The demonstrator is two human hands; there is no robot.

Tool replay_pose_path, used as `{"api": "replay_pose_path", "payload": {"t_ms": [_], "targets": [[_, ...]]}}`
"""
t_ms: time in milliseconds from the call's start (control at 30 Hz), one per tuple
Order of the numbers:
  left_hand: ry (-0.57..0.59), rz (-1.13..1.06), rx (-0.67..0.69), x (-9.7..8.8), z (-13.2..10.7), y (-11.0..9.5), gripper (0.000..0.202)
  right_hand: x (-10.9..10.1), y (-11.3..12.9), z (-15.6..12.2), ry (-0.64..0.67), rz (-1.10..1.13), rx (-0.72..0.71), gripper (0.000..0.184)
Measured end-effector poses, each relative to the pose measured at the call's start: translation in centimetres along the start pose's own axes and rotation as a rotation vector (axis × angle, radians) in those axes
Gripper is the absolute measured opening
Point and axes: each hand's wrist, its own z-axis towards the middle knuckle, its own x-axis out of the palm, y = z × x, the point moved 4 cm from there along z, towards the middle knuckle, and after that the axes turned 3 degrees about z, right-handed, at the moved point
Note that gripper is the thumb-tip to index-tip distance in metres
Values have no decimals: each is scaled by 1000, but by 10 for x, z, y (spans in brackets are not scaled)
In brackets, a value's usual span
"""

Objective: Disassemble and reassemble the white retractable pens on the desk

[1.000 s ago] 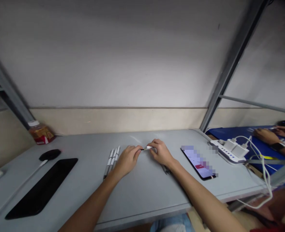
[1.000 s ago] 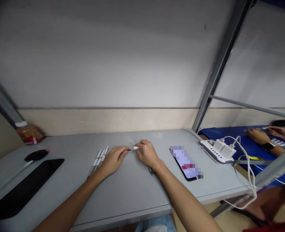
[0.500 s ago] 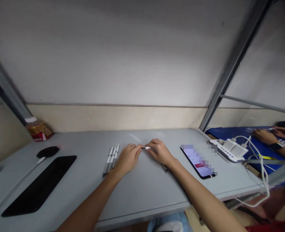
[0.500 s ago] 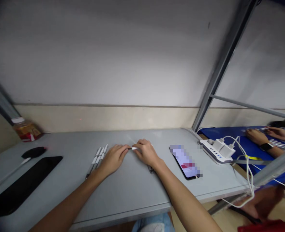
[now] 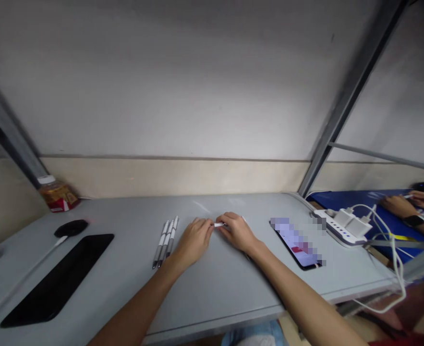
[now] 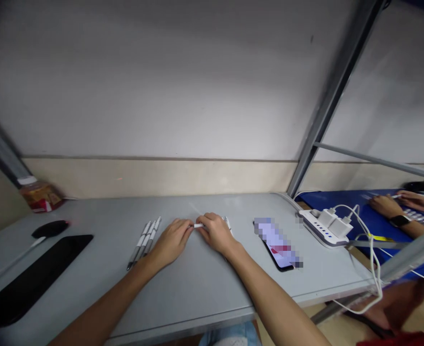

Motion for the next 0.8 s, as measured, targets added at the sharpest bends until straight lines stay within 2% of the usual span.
{"api": "replay_pose_path", "payload": {"t_ms": [500, 667, 800], "targets": [[2, -5, 47, -3, 1, 0, 25, 2, -1, 0, 28, 56, -70, 23], [13, 1, 56, -3, 1, 0, 25, 5, -2, 0, 59, 59, -50, 23], [27, -15, 36, -7, 2, 1, 23, 0, -5, -1, 22, 93, -15, 24]]}}
